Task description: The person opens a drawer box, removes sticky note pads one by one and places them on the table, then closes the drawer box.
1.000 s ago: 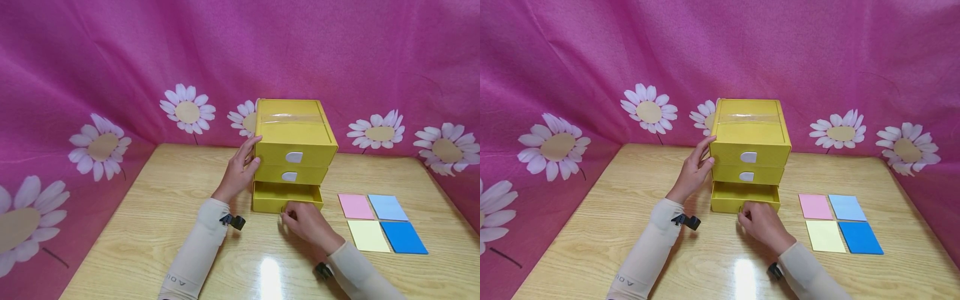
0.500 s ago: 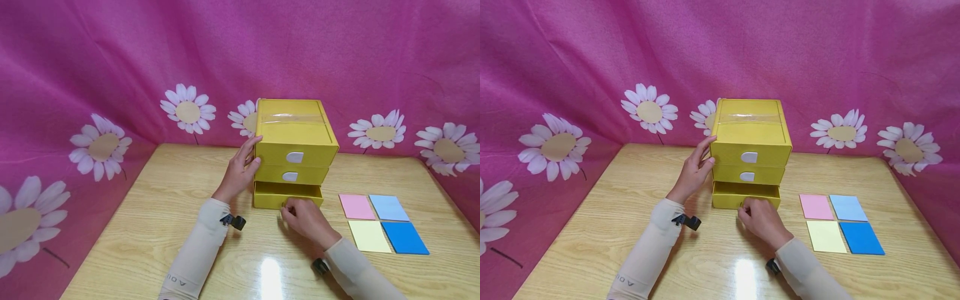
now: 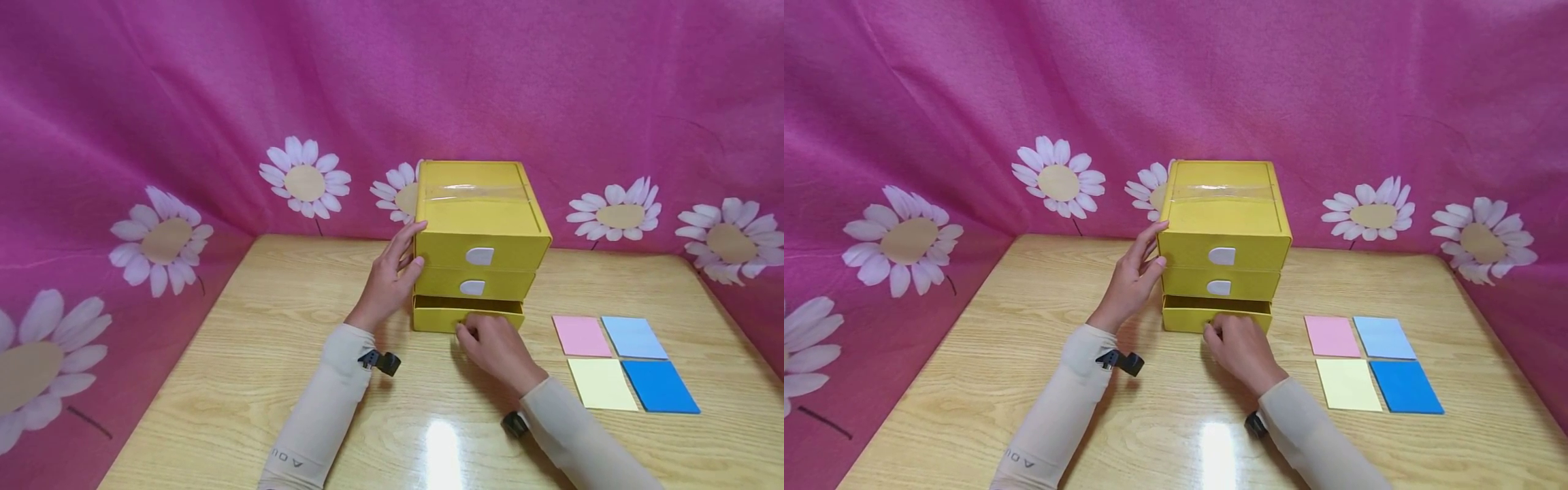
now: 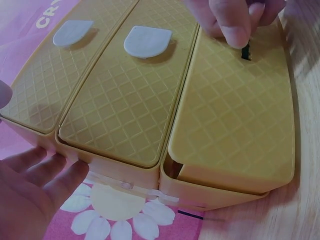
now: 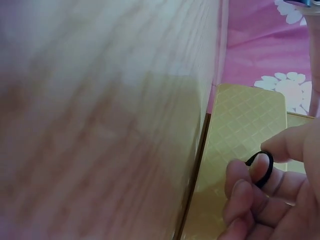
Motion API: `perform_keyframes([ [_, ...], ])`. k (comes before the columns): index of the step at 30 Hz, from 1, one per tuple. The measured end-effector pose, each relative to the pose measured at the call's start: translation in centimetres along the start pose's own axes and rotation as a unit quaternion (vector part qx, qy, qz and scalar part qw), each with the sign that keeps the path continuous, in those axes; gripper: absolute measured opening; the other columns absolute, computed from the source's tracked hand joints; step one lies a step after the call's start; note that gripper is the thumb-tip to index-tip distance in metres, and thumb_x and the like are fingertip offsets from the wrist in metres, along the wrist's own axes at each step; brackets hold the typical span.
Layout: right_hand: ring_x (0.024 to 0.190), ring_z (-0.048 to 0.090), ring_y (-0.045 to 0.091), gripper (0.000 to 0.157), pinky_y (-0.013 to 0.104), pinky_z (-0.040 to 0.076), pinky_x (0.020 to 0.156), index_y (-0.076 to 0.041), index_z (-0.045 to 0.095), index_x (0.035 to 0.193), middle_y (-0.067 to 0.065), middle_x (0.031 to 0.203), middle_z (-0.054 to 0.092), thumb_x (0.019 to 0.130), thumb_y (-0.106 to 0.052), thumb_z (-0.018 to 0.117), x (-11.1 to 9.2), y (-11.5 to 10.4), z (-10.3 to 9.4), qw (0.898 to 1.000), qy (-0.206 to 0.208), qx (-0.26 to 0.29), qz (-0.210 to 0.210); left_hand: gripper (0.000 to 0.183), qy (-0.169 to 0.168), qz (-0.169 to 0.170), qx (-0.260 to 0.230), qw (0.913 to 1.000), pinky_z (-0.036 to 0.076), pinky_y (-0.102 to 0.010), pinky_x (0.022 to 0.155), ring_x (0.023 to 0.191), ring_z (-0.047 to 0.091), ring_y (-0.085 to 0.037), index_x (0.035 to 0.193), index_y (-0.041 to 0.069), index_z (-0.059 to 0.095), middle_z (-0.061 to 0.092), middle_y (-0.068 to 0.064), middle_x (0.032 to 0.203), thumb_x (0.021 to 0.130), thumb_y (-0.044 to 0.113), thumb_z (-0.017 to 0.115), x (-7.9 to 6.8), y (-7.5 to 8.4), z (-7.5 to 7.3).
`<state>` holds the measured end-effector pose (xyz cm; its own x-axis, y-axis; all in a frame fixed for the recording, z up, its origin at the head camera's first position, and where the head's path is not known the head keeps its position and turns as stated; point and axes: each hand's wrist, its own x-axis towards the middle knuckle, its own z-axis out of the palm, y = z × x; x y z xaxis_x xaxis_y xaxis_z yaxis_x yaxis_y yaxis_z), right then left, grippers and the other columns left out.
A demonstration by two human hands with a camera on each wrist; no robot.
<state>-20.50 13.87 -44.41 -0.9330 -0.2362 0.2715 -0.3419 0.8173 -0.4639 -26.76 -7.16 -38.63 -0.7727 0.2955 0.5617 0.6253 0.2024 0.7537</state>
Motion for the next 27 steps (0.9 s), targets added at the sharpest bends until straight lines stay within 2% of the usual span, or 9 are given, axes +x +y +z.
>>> perform_keyframes([
  [6, 0.05, 0.038, 0.013, 0.037, 0.027, 0.032, 0.048, -0.018, 0.048, 0.055, -0.007, 0.051, 0.037, 0.09, -0.019, 0.058, 0.5, 0.0, 0.1, 1.0, -0.001, -0.014, 0.009, 0.052, 0.0, 0.005, -0.006, 1.0, 0.042, -0.041, 0.104, 0.136, 0.038, -0.014, 0.147, 0.031, 0.037, 0.026, 0.011, 0.156, 0.099, 0.017, 0.049, 0.0, 0.1, 0.0],
  [13, 0.05, 0.036, 0.013, 0.037, 0.027, 0.03, 0.048, -0.016, 0.045, 0.052, -0.007, 0.049, 0.033, 0.088, -0.016, 0.056, 1.1, 0.0, -0.1, 1.0, -0.005, -0.012, 0.014, 0.052, -0.001, 0.003, -0.004, 1.0, 0.042, -0.04, 0.104, 0.137, 0.036, -0.012, 0.147, 0.034, 0.036, 0.026, 0.014, 0.155, 0.099, 0.019, 0.048, 0.0, 0.1, -0.1],
  [27, 0.047, 0.034, 0.012, 0.039, 0.027, 0.029, 0.045, -0.015, 0.044, 0.049, -0.008, 0.047, 0.031, 0.085, -0.016, 0.056, 2.1, 0.1, -0.2, 0.999, -0.015, -0.018, 0.043, 0.052, -0.001, -0.001, -0.009, 1.0, 0.042, -0.045, 0.104, 0.137, 0.038, -0.016, 0.147, 0.033, 0.036, 0.025, 0.011, 0.156, 0.099, 0.019, 0.049, 0.0, 0.0, 0.0],
])
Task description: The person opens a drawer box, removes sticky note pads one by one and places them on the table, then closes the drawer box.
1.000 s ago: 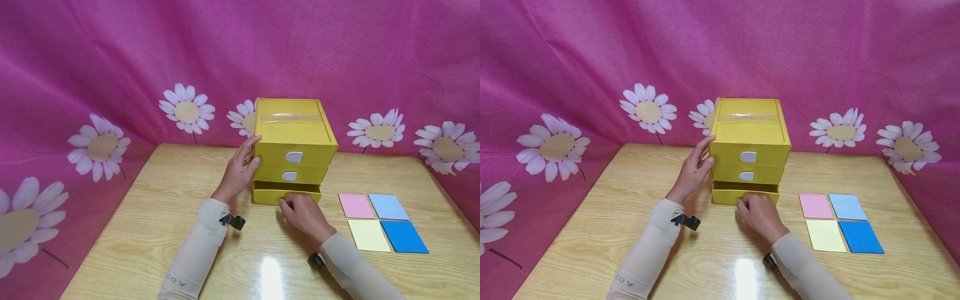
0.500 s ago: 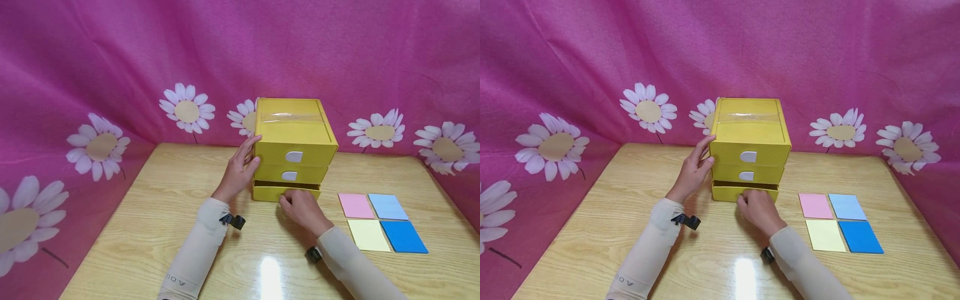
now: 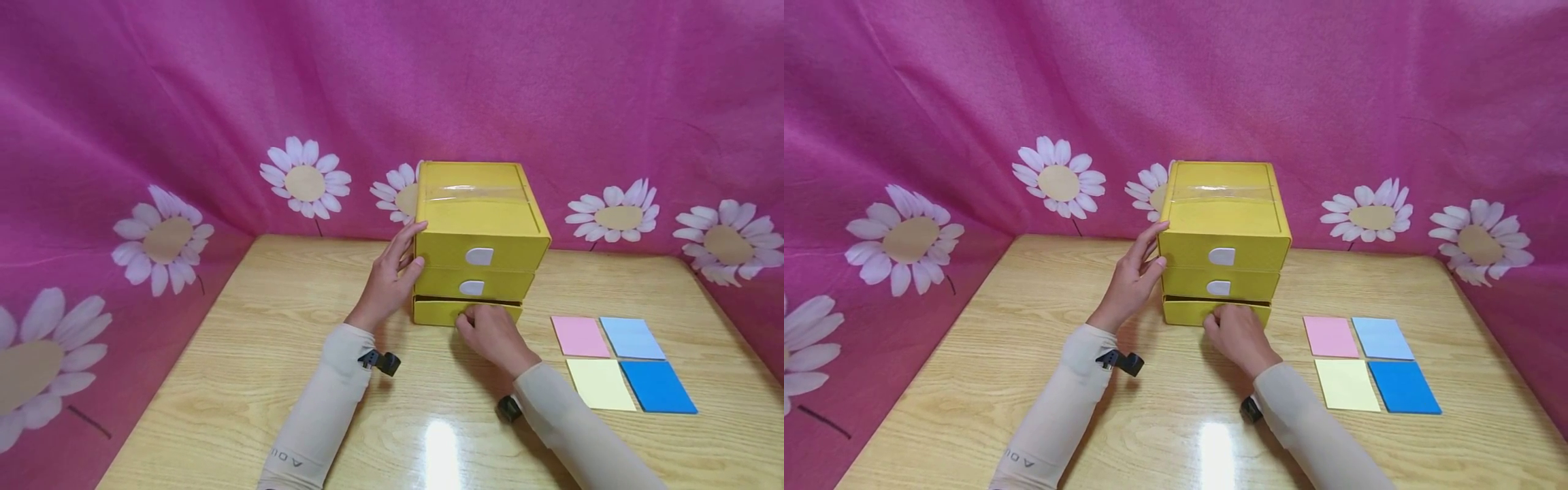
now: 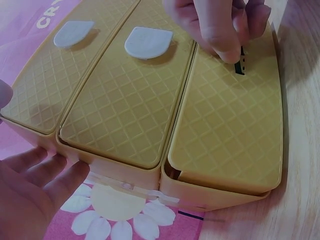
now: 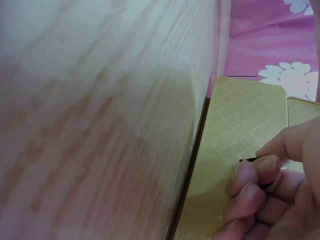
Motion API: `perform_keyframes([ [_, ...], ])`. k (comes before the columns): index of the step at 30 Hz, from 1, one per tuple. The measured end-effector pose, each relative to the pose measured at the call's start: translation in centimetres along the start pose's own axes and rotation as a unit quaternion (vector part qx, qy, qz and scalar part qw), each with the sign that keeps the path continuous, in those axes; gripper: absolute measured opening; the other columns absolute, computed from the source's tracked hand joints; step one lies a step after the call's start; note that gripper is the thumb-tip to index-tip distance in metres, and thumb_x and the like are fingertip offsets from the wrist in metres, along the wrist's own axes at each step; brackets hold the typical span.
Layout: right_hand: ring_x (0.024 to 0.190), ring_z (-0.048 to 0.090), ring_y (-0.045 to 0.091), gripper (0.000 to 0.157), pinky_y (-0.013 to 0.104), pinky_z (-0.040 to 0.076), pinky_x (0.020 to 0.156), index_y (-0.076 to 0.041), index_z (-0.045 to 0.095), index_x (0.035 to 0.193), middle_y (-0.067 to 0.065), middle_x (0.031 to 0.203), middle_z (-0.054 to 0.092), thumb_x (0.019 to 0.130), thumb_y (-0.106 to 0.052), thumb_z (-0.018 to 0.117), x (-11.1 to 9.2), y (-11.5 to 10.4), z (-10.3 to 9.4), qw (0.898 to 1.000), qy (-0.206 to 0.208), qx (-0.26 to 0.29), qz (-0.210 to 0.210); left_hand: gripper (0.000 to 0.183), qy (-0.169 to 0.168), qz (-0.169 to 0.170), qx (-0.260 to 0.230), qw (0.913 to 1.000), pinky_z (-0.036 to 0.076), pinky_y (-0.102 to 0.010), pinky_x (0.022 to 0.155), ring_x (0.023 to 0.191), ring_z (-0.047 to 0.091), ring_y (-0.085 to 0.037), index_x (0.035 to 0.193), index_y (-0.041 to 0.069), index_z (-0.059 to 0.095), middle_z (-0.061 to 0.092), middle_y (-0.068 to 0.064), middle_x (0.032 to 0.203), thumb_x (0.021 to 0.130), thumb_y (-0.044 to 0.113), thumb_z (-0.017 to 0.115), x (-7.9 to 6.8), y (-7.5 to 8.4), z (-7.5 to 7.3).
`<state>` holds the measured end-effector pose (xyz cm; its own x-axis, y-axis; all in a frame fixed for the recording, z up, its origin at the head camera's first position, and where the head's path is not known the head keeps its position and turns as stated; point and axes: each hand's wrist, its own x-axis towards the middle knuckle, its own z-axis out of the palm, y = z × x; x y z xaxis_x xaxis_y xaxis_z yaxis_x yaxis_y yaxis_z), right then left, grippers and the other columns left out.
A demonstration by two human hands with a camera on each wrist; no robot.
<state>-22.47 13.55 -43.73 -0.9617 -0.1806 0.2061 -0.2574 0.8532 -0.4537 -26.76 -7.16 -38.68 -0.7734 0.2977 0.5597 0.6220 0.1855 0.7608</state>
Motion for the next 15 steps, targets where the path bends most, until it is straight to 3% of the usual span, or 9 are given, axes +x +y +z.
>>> perform_keyframes([
  [15, 0.048, 0.038, 0.014, 0.041, 0.028, 0.031, 0.046, -0.014, 0.044, 0.047, -0.007, 0.045, 0.033, 0.086, -0.015, 0.054, 0.71, -0.04, 0.12, 1.0, -0.005, -0.009, 0.009, 0.053, 0.001, -0.001, 0.001, 1.0, 0.041, -0.039, 0.104, 0.136, 0.039, -0.013, 0.147, 0.034, 0.036, 0.025, 0.012, 0.156, 0.098, 0.019, 0.049, -0.01, 0.15, -0.02],
])
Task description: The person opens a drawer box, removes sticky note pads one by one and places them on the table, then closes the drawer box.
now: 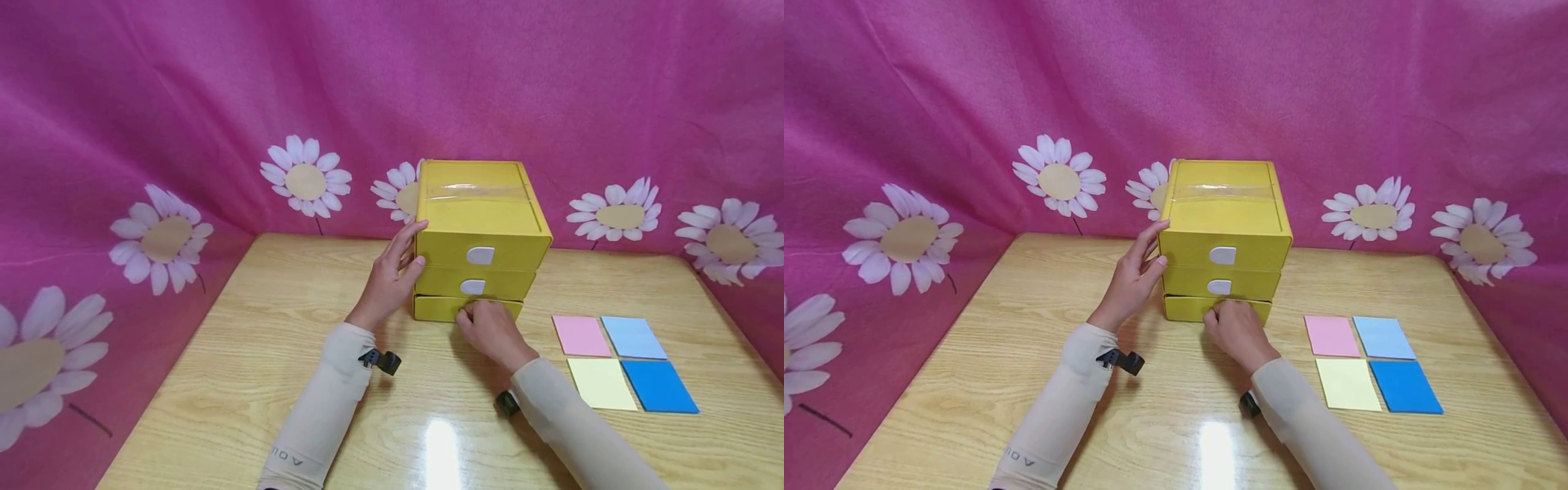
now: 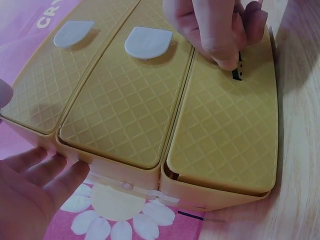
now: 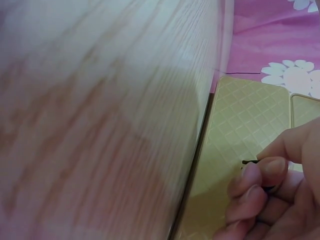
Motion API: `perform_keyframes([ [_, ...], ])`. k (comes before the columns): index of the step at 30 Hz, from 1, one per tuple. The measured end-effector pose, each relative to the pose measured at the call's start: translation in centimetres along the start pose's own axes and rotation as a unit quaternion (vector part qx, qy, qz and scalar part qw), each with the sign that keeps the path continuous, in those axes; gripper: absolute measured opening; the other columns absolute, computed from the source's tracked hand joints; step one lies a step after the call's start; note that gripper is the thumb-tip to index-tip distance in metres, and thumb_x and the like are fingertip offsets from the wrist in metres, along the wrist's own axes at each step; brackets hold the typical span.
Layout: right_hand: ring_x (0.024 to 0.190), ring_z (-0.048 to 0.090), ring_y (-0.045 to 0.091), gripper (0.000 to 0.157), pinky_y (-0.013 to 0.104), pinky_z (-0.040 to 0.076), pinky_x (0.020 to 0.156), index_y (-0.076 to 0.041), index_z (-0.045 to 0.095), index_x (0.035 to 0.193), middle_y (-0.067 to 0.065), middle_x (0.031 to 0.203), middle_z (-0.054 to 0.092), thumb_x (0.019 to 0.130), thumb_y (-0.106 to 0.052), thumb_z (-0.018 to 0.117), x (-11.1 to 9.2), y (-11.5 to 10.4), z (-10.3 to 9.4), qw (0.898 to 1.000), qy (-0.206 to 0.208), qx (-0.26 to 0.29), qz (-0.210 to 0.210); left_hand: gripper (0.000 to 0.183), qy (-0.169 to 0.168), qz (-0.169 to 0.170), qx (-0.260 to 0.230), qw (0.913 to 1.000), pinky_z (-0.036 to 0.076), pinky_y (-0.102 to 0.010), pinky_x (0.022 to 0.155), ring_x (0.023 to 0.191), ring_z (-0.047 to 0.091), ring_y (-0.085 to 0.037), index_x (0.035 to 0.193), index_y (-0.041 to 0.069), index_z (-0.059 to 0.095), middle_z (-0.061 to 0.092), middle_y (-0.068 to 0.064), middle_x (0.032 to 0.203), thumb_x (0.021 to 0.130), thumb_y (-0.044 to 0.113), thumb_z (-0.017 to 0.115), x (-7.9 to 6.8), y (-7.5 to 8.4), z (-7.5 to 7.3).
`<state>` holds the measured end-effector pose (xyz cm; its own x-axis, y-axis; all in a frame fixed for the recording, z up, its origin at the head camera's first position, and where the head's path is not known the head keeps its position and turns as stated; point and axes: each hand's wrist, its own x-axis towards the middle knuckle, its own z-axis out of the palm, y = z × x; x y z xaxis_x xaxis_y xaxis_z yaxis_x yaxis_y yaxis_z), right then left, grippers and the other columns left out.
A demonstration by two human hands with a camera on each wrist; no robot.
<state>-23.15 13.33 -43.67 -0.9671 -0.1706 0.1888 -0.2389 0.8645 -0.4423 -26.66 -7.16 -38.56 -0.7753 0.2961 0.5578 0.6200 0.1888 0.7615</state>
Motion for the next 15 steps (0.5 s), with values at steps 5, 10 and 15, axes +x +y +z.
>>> perform_keyframes([
  [5, 0.046, 0.038, 0.014, 0.04, 0.028, 0.031, 0.044, -0.014, 0.044, 0.046, -0.007, 0.044, 0.033, 0.085, -0.015, 0.053, 0.19, -0.02, 0.07, 1.0, 0.005, -0.001, -0.002, 0.053, 0.0, 0.004, -0.003, 1.0, 0.041, -0.041, 0.104, 0.136, 0.039, -0.014, 0.147, 0.032, 0.036, 0.026, 0.011, 0.156, 0.098, 0.018, 0.049, -0.04, 0.0, -0.02],
  [10, 0.048, 0.039, 0.015, 0.041, 0.029, 0.032, 0.045, -0.014, 0.044, 0.045, -0.006, 0.044, 0.034, 0.085, -0.015, 0.053, 0.3, -0.08, 0.02, 1.0, 0.008, -0.006, -0.004, 0.052, 0.001, 0.007, -0.001, 1.0, 0.041, -0.043, 0.104, 0.136, 0.039, -0.014, 0.147, 0.031, 0.037, 0.026, 0.012, 0.156, 0.098, 0.017, 0.049, -0.07, 0.11, -0.1],
  [15, 0.049, 0.04, 0.016, 0.041, 0.029, 0.033, 0.046, -0.014, 0.045, 0.044, -0.006, 0.044, 0.035, 0.084, -0.015, 0.053, 0.5, -0.08, -0.15, 1.0, 0.007, -0.004, -0.006, 0.052, 0.002, 0.007, -0.002, 1.0, 0.041, -0.042, 0.104, 0.136, 0.038, -0.013, 0.147, 0.031, 0.038, 0.026, 0.013, 0.156, 0.098, 0.015, 0.049, 0.02, 0.29, -0.23],
])
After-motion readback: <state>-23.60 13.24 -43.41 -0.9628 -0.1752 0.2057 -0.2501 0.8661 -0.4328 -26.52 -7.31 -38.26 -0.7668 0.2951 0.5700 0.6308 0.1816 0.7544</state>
